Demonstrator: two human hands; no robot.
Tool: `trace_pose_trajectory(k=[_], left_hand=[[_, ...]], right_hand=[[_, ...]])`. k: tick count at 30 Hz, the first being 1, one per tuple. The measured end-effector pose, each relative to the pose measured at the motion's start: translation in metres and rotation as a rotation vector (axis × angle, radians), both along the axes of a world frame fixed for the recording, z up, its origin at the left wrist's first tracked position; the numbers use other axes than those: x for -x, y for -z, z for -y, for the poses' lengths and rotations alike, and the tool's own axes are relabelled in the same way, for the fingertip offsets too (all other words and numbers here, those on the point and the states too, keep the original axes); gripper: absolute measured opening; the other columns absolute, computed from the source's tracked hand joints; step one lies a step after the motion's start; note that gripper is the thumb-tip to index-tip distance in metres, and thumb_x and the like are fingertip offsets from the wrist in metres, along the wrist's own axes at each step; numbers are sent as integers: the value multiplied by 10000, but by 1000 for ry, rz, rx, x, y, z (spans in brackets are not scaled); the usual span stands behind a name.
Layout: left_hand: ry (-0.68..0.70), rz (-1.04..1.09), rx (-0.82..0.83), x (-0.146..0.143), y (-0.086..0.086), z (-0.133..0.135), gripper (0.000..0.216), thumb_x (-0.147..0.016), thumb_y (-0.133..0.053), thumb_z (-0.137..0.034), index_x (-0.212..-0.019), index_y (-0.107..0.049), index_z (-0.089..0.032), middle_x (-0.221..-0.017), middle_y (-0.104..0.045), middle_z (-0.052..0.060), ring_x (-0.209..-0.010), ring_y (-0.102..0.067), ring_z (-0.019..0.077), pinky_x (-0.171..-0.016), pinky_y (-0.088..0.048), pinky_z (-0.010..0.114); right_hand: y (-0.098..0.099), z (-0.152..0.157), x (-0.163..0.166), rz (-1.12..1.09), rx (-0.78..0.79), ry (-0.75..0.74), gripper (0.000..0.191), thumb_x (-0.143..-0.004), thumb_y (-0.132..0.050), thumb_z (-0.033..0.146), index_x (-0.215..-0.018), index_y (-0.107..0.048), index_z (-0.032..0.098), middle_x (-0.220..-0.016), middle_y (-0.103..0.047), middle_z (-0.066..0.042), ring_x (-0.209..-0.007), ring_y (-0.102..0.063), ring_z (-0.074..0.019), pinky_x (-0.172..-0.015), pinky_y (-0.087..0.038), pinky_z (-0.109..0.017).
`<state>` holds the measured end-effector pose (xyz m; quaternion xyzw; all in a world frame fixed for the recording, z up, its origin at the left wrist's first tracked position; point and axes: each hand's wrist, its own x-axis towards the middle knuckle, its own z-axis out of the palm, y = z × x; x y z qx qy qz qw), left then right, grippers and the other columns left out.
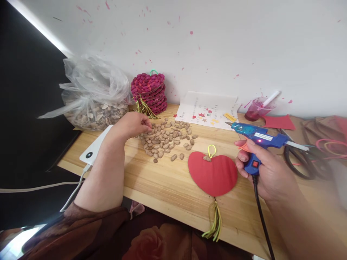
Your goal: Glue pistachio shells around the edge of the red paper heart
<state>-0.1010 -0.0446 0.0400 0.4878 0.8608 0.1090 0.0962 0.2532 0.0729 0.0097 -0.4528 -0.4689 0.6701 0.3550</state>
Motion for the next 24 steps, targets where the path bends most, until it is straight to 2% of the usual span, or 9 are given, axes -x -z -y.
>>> trace_pose_trajectory(k=[4, 9, 12, 16, 19, 24], left_hand=[[31, 41, -235, -3, -1, -1, 233, -736, -653, -65, -865, -792, -199, -789, -711, 21, -717, -616, 184, -724, -459, 299], [152, 51, -476, -10, -6, 2, 407, -709, -497, 31, -855, -806, -189, -876, -692, 32, -758, -593, 165, -828, -482, 305], [166, 44, -544, -19, -15, 7, 433, -702, -470, 33, -866, -806, -185, -902, -690, 33, -798, -593, 172, -844, -482, 314], [165, 37, -524, -32, -24, 19, 405, -737, -476, -9, -905, -804, -178, -940, -689, 37, -802, -581, 171, -844, -483, 317], [106, 114, -539, -39, -20, 33, 330, -789, -496, -82, -901, -794, -171, -926, -680, 48, -801, -576, 172, -797, -480, 309], [47, 481, -658, -33, 2, 59, 299, -865, -535, -232, -1074, -743, -182, -987, -709, 54, -863, -606, 188, -815, -500, 323]], right_hand=[[1, 0, 0, 6, 18, 3, 353, -705, -852, 506, -851, -739, 205, -594, -478, 33, -465, -471, -100, -298, -352, -165], [4, 1, 3, 10, 23, -12, 363, -702, -860, 507, -841, -744, 193, -582, -492, 35, -453, -461, -93, -301, -355, -167], [5, 0, 4, 4, 6, -10, 365, -704, -865, 501, -834, -744, 182, -568, -493, 35, -446, -453, -89, -301, -345, -163], [3, 0, 2, -16, 5, -16, 354, -717, -858, 491, -849, -740, 185, -582, -500, 34, -454, -472, -96, -304, -351, -169], [1, 0, 1, -29, 10, -25, 348, -722, -857, 482, -856, -737, 184, -586, -495, 33, -455, -472, -98, -306, -353, -175], [-1, 1, 1, -47, 21, -33, 354, -711, -868, 479, -846, -736, 179, -584, -492, 32, -455, -464, -94, -314, -355, -176]])
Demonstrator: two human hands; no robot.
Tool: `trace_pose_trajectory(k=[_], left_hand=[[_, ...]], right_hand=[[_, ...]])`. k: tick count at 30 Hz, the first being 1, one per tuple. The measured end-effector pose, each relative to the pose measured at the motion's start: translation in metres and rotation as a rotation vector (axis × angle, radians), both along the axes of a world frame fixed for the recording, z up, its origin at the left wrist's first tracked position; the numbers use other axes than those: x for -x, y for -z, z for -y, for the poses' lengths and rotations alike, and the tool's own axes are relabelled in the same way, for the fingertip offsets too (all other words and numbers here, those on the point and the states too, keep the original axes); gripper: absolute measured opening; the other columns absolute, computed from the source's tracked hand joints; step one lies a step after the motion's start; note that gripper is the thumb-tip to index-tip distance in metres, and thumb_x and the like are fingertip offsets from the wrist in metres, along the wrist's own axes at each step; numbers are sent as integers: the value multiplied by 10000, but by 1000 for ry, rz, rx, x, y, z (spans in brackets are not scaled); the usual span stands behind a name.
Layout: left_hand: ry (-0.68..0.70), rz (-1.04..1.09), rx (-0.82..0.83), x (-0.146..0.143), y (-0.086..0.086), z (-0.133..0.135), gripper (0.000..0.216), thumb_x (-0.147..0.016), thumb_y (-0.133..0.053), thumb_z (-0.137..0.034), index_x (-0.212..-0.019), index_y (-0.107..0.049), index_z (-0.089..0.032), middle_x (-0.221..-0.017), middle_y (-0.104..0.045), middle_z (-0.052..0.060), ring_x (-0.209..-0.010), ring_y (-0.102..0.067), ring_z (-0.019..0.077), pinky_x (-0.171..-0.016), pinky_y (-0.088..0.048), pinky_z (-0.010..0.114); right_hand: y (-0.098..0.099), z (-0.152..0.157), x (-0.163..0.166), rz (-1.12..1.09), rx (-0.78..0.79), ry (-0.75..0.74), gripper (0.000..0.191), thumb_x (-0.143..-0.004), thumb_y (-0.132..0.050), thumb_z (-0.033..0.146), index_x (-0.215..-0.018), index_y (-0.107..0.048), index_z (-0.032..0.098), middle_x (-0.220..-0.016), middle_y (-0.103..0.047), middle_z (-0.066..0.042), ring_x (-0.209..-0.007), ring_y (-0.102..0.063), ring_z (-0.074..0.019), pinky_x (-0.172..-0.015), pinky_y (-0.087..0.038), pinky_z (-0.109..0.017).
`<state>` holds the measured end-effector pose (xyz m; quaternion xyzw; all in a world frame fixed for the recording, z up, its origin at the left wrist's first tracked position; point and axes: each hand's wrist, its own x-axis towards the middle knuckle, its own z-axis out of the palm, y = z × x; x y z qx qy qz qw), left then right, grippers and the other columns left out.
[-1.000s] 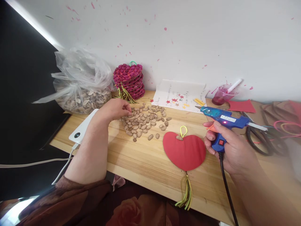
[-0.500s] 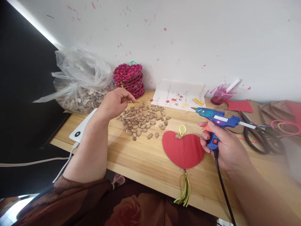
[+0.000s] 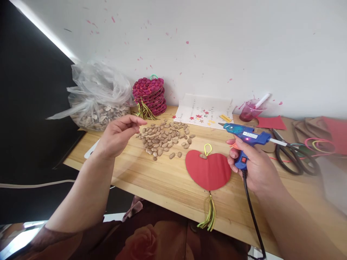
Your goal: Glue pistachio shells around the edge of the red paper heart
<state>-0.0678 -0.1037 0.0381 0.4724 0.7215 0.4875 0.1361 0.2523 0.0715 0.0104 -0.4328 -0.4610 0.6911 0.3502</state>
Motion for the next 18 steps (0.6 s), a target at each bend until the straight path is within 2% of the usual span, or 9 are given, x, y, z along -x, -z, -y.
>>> trace_pose_trajectory(k=[3, 8, 11, 14, 16, 18], left_hand=[[-33, 30, -64, 11, 11, 13, 327, -849, -543, -212, -1118, -729, -213, -1011, -689, 43, -873, -593, 184, -850, -501, 334], [-97, -62, 32, 22, 20, 28, 357, -830, -506, -177, -1097, -739, -221, -867, -591, 16, -822, -553, 178, -881, -479, 350], [-145, -218, 92, 22, 25, 29, 409, -774, -473, -126, -1061, -750, -213, -926, -600, 35, -864, -566, 190, -909, -473, 363], [-161, -431, 166, 21, 32, 25, 421, -745, -500, -107, -1049, -766, -228, -1042, -649, 67, -1033, -580, 245, -1002, -439, 412], [-175, -530, 233, 20, 37, 21, 331, -799, -552, -162, -1034, -774, -230, -1047, -687, 82, -1090, -565, 289, -1037, -405, 461], [-197, -574, 316, 19, 41, 18, 252, -853, -594, -248, -1028, -775, -231, -1006, -719, 92, -1082, -555, 322, -1005, -402, 490]], right_hand=[[0, 1, 1, -10, -9, -1, 340, -723, -864, 469, -846, -736, 179, -588, -494, 33, -459, -470, -94, -318, -359, -175], [-1, 0, 1, -21, -22, 4, 347, -711, -873, 464, -840, -738, 172, -582, -494, 32, -446, -464, -91, -316, -354, -178], [0, -1, 1, -23, -24, 0, 348, -706, -875, 463, -836, -735, 172, -577, -491, 33, -437, -462, -90, -312, -345, -177], [1, -1, 1, -16, -15, -2, 344, -710, -873, 460, -843, -739, 173, -580, -495, 30, -443, -478, -96, -317, -354, -181], [1, -1, 1, -16, -14, 1, 342, -707, -872, 457, -842, -742, 171, -578, -493, 31, -445, -478, -97, -318, -356, -181], [1, -1, 1, -17, -18, -2, 334, -711, -868, 453, -838, -742, 171, -575, -487, 32, -448, -476, -97, -319, -354, -181]])
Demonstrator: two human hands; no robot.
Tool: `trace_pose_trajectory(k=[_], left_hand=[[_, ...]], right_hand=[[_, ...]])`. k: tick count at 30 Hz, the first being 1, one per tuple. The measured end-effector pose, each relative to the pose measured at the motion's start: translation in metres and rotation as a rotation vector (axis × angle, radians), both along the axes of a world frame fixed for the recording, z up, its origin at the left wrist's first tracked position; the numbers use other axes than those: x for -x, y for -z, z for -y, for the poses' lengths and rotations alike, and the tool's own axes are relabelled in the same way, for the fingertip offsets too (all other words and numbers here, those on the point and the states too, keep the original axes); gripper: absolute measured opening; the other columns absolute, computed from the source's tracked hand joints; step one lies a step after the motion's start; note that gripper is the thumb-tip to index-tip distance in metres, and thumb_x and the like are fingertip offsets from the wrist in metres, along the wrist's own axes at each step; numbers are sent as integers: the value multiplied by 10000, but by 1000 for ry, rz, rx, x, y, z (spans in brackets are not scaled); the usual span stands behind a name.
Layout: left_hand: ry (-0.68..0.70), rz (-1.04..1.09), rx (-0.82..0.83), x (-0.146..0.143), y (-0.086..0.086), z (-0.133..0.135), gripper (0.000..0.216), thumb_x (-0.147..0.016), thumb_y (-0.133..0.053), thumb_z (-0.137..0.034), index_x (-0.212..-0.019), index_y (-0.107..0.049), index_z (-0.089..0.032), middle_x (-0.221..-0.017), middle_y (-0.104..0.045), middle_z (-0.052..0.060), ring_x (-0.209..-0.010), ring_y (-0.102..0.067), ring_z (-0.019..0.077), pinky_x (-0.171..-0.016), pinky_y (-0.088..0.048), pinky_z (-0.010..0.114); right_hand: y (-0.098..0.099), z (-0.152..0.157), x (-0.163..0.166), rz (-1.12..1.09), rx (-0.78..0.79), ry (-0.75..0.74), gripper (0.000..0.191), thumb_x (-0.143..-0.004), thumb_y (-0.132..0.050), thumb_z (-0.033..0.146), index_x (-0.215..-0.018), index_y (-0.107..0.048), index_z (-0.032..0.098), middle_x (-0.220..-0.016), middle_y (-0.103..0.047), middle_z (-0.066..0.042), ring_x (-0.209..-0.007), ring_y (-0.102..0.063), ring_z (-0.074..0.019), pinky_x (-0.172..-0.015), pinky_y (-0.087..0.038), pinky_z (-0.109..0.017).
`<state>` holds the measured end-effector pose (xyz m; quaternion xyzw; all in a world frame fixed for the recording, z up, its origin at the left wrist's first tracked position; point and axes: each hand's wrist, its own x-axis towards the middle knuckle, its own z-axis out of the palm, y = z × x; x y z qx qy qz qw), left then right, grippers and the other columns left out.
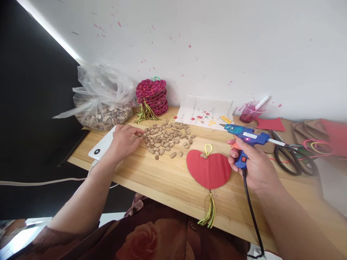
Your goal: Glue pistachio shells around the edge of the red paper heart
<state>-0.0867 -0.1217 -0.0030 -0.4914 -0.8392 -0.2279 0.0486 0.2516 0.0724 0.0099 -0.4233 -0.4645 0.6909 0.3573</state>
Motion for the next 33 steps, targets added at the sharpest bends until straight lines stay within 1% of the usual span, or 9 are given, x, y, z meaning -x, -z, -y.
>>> trace_pose_trajectory(k=[4, 9, 12, 16, 21, 24, 28, 31, 33], left_hand=[[-21, -16, 133, -3, 1, -1, 200, -901, -591, -287, -989, -764, -236, -996, -754, 106, -1091, -540, 353, -923, -404, 485], [-10, 24, 180, -5, -7, 5, 328, -911, -463, -149, -917, -778, -241, -1052, -770, 97, -1108, -557, 349, -926, -400, 491], [-6, 33, 162, -3, -8, 10, 358, -899, -438, -117, -916, -777, -228, -1056, -772, 92, -1084, -577, 341, -940, -410, 495], [-29, 61, 107, 2, -6, 14, 285, -899, -517, -174, -1045, -758, -218, -1011, -781, 78, -1025, -633, 302, -934, -455, 429], [-62, 82, 137, 4, -3, 14, 184, -893, -615, -300, -974, -760, -222, -980, -786, 80, -968, -683, 290, -890, -496, 385], [-47, 92, 147, 2, -5, 12, 188, -893, -592, -256, -959, -766, -227, -1031, -787, 74, -1002, -688, 285, -923, -502, 379], [-53, 95, 141, 4, -11, 14, 285, -897, -519, -181, -1004, -781, -215, -1065, -782, 78, -1029, -690, 279, -949, -499, 378], [-67, 70, 127, 5, -16, 16, 272, -884, -546, -185, -1014, -784, -204, -1053, -776, 94, -1019, -689, 289, -933, -498, 385], [-34, 57, 132, 5, -18, 15, 235, -883, -577, -206, -990, -786, -205, -1049, -775, 99, -1022, -684, 295, -926, -494, 395]], right_hand=[[1, -1, -1, 8, -7, -3, 329, -731, -853, 459, -846, -741, 173, -581, -490, 31, -450, -476, -97, -317, -352, -181], [5, -3, -3, 13, -10, -20, 320, -759, -832, 462, -871, -746, 174, -589, -493, 32, -456, -481, -97, -316, -358, -177], [5, -4, -4, 15, -2, -22, 309, -770, -826, 457, -870, -751, 174, -590, -490, 32, -465, -487, -97, -319, -360, -173], [5, -4, -3, 15, 1, -8, 299, -770, -826, 453, -858, -750, 178, -599, -489, 31, -464, -480, -93, -318, -358, -171], [8, -6, -5, 28, -7, -17, 313, -776, -821, 471, -876, -756, 182, -610, -479, 31, -472, -470, -92, -326, -353, -171], [9, -7, -6, 28, -4, -12, 324, -760, -833, 475, -878, -758, 182, -617, -477, 31, -474, -463, -90, -333, -356, -173], [9, -7, -6, 27, -1, -5, 326, -766, -827, 474, -882, -755, 178, -609, -476, 30, -478, -468, -94, -330, -352, -172], [9, -7, -6, 29, -3, -12, 323, -779, -815, 473, -891, -754, 176, -607, -476, 33, -472, -467, -92, -323, -349, -172], [10, -8, -7, 27, 0, -18, 316, -783, -813, 466, -894, -754, 176, -606, -479, 33, -470, -469, -92, -322, -352, -173]])
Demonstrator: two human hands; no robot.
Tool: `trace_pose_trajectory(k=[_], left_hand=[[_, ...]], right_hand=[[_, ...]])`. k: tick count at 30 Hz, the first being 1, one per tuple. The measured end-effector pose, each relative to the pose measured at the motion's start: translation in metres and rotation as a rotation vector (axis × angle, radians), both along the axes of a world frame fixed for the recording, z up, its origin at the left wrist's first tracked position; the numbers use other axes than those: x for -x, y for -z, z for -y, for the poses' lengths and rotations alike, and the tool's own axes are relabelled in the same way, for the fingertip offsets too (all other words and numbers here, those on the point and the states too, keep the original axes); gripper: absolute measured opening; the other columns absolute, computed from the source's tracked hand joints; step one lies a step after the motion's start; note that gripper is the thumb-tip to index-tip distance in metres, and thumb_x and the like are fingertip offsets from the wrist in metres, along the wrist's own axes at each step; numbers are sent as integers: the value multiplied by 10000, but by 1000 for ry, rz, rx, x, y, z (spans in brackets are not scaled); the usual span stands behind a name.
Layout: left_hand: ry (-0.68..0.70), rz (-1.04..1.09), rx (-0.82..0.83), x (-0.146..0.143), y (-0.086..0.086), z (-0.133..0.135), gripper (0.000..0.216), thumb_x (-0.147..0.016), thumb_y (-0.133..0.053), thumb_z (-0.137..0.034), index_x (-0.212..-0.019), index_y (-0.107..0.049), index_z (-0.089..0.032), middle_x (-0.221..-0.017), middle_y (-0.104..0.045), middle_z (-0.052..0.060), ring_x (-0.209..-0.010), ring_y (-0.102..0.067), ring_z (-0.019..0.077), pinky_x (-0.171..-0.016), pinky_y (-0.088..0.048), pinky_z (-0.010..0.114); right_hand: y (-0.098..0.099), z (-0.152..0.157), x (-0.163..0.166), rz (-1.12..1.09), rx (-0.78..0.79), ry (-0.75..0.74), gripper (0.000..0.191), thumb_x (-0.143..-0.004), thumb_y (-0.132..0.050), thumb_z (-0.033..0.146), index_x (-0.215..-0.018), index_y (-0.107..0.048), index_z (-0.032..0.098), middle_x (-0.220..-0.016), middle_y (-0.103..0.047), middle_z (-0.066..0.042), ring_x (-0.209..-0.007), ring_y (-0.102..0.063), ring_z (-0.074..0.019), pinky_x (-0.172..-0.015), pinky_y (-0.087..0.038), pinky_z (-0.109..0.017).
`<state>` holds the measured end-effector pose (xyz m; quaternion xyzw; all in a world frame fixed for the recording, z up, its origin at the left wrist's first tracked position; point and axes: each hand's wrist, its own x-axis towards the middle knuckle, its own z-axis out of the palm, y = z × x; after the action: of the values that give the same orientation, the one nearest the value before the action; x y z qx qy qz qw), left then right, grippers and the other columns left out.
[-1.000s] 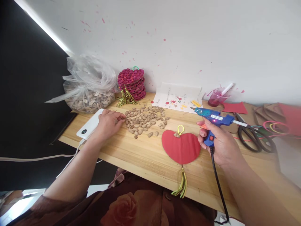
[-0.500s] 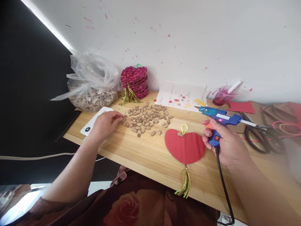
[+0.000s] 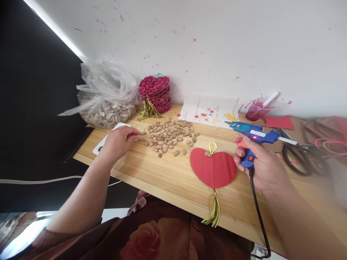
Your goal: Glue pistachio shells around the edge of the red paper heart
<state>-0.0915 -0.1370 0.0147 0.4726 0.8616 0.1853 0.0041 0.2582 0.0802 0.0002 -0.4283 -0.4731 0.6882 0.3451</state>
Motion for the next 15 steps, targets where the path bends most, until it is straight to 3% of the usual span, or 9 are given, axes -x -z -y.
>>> trace_pose_trajectory(k=[7, 15], left_hand=[[12, -107, 147, -6, 3, -8, 185, -880, -622, -220, -914, -800, -261, -1072, -794, 88, -1142, -631, 364, -1013, -385, 521], [76, -234, 325, -9, -7, -11, 283, -947, -533, -285, -1009, -799, -211, -1064, -786, 152, -1115, -639, 382, -977, -360, 478]], right_hand=[[-7, 6, 5, -25, 2, 15, 315, -749, -843, 446, -860, -738, 170, -582, -491, 36, -459, -484, -95, -329, -347, -178], [-13, 12, 8, -31, 14, 38, 334, -742, -828, 464, -862, -714, 174, -578, -513, 37, -442, -482, -95, -344, -301, -199]])
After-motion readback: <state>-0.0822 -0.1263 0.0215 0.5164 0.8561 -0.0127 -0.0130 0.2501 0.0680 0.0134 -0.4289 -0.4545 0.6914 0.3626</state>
